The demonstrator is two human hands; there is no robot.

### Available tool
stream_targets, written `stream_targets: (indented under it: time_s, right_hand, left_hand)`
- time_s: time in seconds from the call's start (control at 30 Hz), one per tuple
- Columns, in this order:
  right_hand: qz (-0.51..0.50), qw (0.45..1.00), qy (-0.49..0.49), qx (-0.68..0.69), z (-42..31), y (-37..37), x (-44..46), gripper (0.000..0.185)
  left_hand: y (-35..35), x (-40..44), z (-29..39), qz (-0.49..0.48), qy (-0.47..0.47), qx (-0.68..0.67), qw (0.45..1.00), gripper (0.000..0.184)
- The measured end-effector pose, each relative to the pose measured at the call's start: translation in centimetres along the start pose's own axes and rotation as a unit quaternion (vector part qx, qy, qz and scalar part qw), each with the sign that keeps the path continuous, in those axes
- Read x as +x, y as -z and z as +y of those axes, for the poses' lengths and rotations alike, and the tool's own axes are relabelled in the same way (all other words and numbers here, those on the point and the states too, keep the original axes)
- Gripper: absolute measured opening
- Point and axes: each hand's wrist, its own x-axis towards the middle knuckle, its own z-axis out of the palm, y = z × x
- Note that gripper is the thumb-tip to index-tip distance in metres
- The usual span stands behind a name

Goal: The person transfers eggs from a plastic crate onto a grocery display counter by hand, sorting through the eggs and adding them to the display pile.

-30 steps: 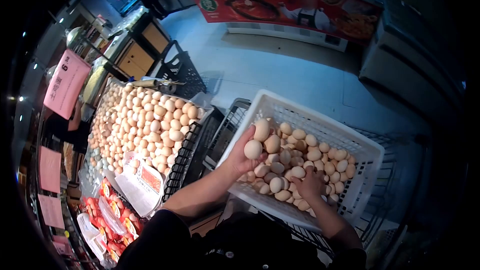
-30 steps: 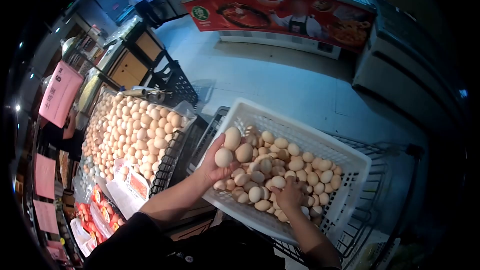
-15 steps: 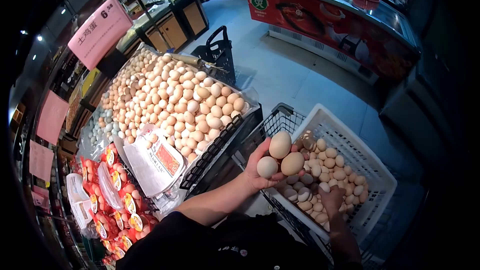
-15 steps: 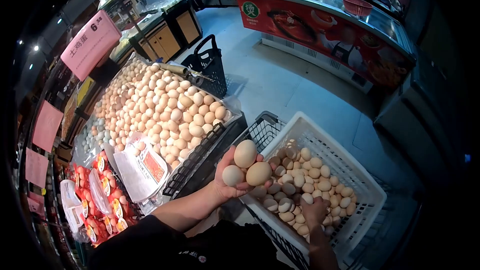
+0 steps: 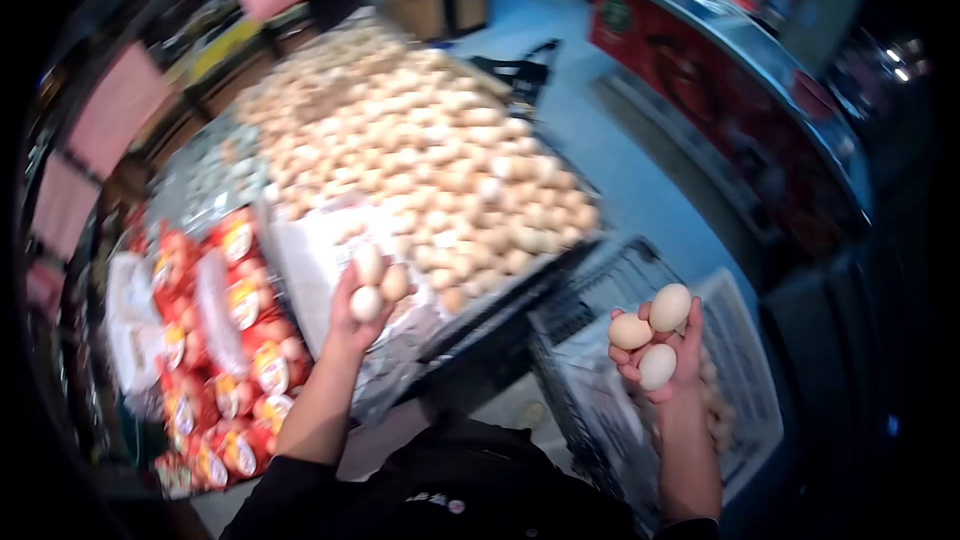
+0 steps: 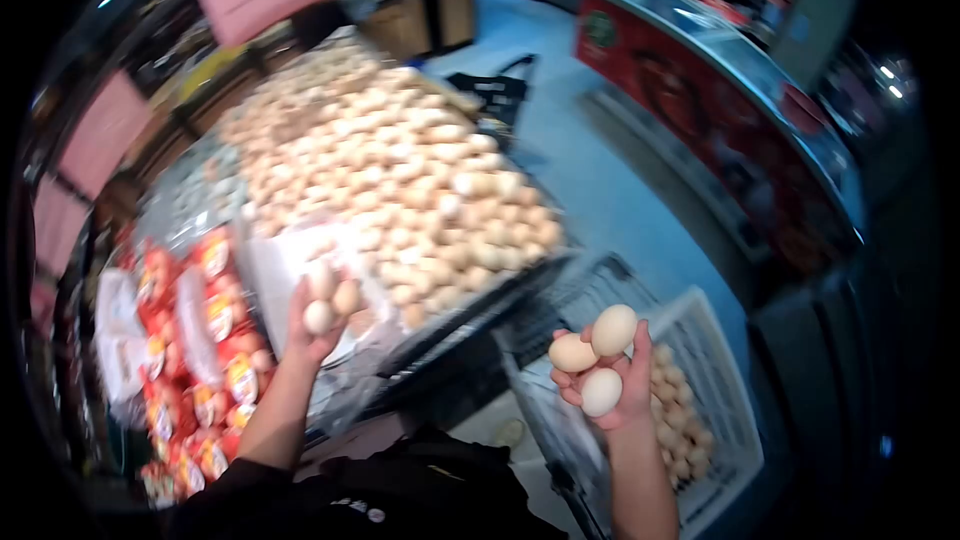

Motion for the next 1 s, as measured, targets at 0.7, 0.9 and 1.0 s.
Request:
stream_targets:
  time_s: [0.7,0.9,1.0]
  right_hand:
    - [-0.156,0.353,0.252,-0.887,22.3,-5.3,19.8,0.059]
    - [0.22,0.411,0.454,-0.759,6.2,1.9,0.8,0.035]
    - [0.436,0.372,0.282,-0.769,0.9,11.3,-7.7,0.045]
  left_hand:
    - [11.1,3.7,2.0,0.216,-0.109,0.857,0.455,0.072]
    - [-4.3,5.3,-1.4,-0.007,-0.259,0.699,0.667,0.06]
    - [-16.4,3.6,-8.9,-0.277,-0.313,0.601,0.681,0.056]
